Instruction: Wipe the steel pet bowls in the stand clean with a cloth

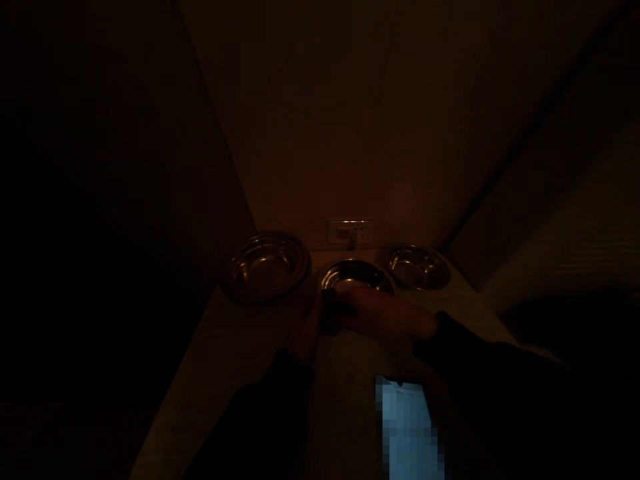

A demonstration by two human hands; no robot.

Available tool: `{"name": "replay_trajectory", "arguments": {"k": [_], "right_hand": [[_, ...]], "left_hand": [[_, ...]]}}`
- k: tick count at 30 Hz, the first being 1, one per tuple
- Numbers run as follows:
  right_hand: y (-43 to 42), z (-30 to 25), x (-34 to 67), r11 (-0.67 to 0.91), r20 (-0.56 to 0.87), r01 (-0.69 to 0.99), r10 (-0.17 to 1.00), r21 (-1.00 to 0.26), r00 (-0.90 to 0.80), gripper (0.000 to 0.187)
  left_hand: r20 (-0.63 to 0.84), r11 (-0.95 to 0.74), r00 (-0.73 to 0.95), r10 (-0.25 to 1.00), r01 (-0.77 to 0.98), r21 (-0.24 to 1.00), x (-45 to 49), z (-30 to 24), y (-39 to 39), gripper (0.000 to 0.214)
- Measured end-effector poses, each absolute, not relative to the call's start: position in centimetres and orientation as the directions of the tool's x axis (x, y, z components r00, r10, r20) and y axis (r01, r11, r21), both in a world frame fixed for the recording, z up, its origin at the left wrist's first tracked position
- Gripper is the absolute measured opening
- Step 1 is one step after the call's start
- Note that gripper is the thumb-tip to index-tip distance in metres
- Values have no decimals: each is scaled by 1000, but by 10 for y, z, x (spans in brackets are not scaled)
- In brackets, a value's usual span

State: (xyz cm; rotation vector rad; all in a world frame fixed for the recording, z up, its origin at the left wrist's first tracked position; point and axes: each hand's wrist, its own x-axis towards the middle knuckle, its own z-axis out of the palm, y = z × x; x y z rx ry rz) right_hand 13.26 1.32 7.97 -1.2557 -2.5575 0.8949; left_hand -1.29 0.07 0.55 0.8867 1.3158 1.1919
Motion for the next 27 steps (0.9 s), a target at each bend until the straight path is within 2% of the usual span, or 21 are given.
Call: {"name": "replay_trajectory", "arguments": {"k": [3,6,9,15,20,27], "right_hand": [[9,84,141,488,-155,645,715,-588,-682,14],[7,82,136,485,-142,656,733,-578,-666,18],[3,78,128,483,-125,683,760,-548,-638,22],[-13,82,143,558,-181,698,708,-449,-682,21],[-19,77,141,607,-109,723,737,-329,-668,33],[-13,73,131,491,-87,754,811,-436,-579,23]], "left_hand": [[-249,240,-106,963,-89,967,-12,11,0,25],[-223,220,-163,961,-40,975,-12,15,0,23],[-195,198,-216,957,-10,980,-14,16,1,22],[-139,161,-210,968,93,983,-17,17,5,24],[-246,247,-209,946,-23,969,-15,17,4,28],[-239,232,-69,969,-95,968,-11,8,0,20]]}}
